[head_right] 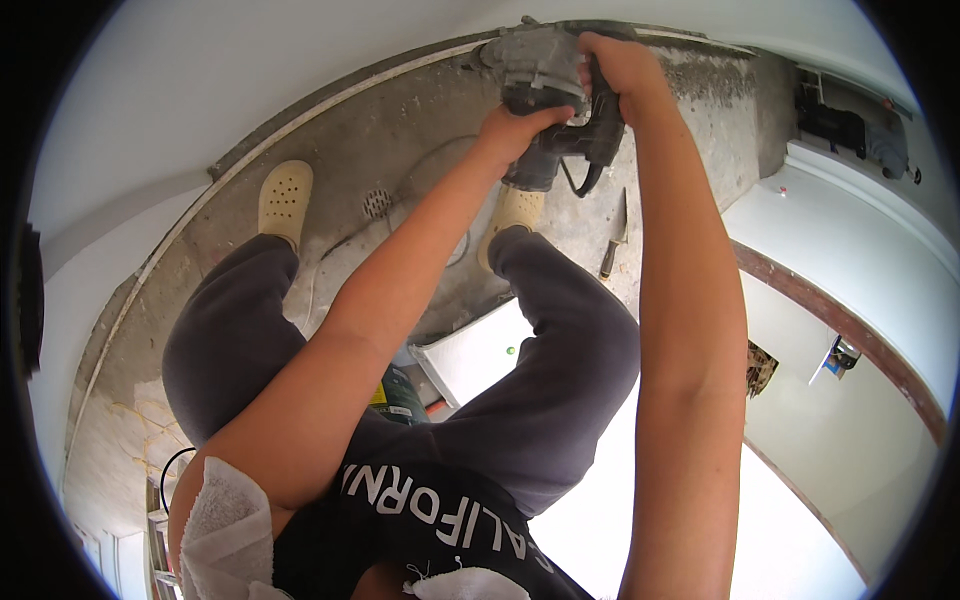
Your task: The person uses an angle grinder to remove material from a wall surface near the floor. They hold the grinder with both hands and move it along the wall, creating dust and debris.
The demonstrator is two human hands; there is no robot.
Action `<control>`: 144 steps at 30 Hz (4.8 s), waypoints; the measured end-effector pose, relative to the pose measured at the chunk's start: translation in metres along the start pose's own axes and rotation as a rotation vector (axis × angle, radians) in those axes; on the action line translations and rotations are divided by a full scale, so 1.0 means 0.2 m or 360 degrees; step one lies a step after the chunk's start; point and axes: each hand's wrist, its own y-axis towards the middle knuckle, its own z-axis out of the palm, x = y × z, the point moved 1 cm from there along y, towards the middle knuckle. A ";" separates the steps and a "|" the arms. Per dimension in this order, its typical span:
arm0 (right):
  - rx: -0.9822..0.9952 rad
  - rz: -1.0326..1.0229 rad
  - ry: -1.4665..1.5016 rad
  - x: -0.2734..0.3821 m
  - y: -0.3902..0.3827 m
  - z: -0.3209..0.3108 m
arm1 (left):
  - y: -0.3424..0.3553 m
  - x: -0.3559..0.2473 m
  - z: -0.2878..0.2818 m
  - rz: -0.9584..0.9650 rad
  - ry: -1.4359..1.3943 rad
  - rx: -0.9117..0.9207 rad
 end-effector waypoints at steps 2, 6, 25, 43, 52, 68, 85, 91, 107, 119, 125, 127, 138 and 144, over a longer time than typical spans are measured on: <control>-0.0029 0.0008 0.0037 -0.05 -0.03 -0.01 | 0.00 0.04 0.00 0.0010 0.0099 0.0000; -0.0109 0.0051 0.0136 -0.13 -0.05 -0.01 | -0.01 0.08 -0.02 0.0041 0.0155 0.0013; -0.0053 0.0109 0.0233 -0.18 0.05 -0.01 | 0.04 0.08 -0.06 -0.0061 0.0124 0.0113; -0.0123 -0.0215 -0.0126 -0.14 0.14 0.25 | 0.02 0.06 -0.19 -0.0029 -0.0111 0.0156; -0.0046 0.0108 0.0442 -0.38 0.21 0.07 | 0.16 0.14 -0.15 -0.0080 0.0328 0.0200; -0.0263 -0.0044 0.0278 -0.24 -0.45 -0.17 | -0.30 0.06 0.12 -0.0140 0.0650 0.0025; -0.0053 0.0068 0.0051 -0.14 -0.21 -0.01 | -0.20 0.10 0.03 -0.0024 0.0086 0.0063; 0.0003 -0.0049 -0.0071 -0.07 -0.16 0.04 | -0.19 0.06 0.02 0.0025 -0.0037 -0.0005; 0.0076 -0.0174 -0.0287 0.02 -0.03 0.10 | -0.16 -0.03 0.01 -0.0052 -0.0360 0.0018; 0.0146 -0.0138 -0.0384 0.11 0.01 0.15 | -0.11 -0.03 0.01 0.0014 -0.0576 0.0026; 0.0152 -0.0166 -0.0321 0.08 0.02 0.14 | -0.11 -0.03 0.00 0.0040 -0.0494 0.0049; 0.0113 -0.0158 -0.0325 0.08 0.03 0.14 | -0.11 -0.03 0.01 0.0020 -0.0497 0.0040; 0.0138 -0.0153 -0.0322 0.07 0.15 0.21 | -0.07 -0.03 -0.03 -0.0016 -0.0617 -0.0019; 0.0194 -0.0173 -0.0299 0.07 0.18 0.20 | -0.05 -0.03 -0.04 -0.0047 -0.0599 -0.0014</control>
